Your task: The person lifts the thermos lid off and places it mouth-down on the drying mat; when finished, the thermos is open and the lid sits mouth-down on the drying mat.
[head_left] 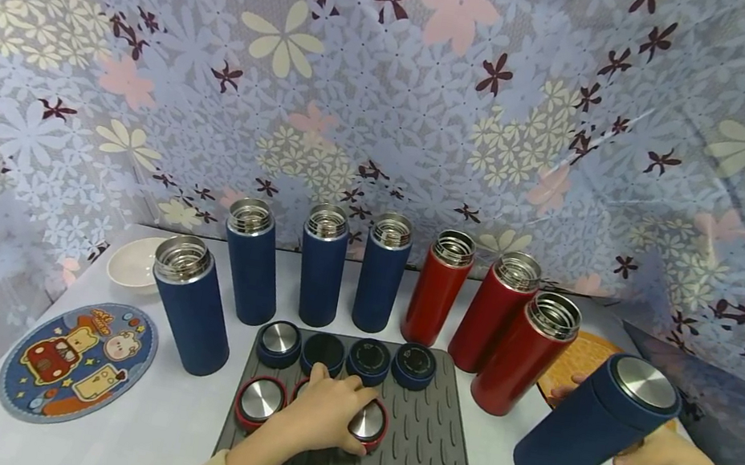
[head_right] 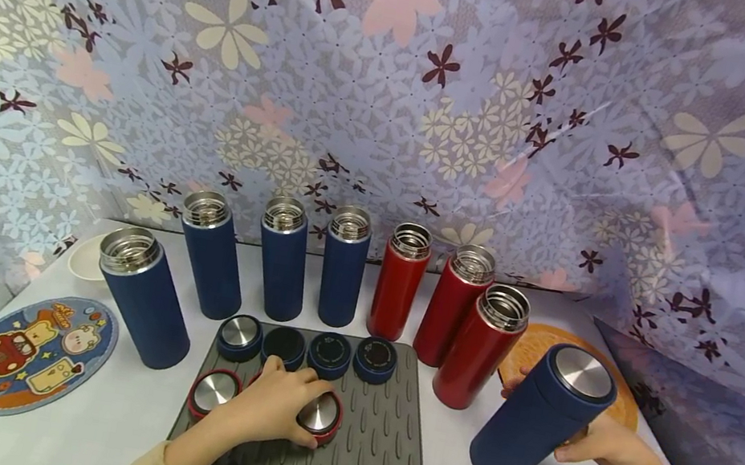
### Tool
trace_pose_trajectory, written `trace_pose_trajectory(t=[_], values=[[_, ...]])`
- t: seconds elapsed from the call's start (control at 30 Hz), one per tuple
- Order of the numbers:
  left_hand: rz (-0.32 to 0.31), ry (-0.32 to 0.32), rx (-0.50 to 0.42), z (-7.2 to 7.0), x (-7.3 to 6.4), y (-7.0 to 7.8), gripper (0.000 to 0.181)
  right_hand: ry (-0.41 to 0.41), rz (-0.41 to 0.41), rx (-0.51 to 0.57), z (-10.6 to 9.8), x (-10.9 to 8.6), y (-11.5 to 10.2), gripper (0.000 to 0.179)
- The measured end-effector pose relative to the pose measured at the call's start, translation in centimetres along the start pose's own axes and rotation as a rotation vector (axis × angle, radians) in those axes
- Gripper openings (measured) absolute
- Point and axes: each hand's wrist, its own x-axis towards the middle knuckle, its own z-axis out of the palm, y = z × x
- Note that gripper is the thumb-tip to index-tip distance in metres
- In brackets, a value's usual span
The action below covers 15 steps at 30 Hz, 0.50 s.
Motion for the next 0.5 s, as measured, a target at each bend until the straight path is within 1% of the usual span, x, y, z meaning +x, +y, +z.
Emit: trace_pose_trajectory(t=[0.07,0.13,0.2,0.37,0.47,0.5], values=[[0.001,-0.002,0.003,0.0,0.0,0.0,0.070,-0.026,-0.035,0.011,0.4,0.7,0.4,0.066],[0.002,-0.003,0.003,0.1,0.0,0.0,0.070,-0.051,-0.063,0.013,0.7,1.0,0.5,0.064],[0.003,-0.007,0.002,0.1,0.0,0.1,0.070,-0.045,-0.062,0.006,1.0,1.0,0.5,0.063],[0.000,-0.021,-0.023,0.2,-0.2,0.2,0.074,-0.019,-0.074,-0.071,1.7,1.1,0.5,0.057],[0.005,-0.015,-0.047,0.1,-0.2,0.2,0.077,-0.026,-0.090,-0.110,2.3,1.8,0.2,0.056],[0.007,-0.010,-0.054,0.1,-0.2,0.1,0.078,-0.022,-0.079,-0.119,2.7,2.1,0.0,0.055]])
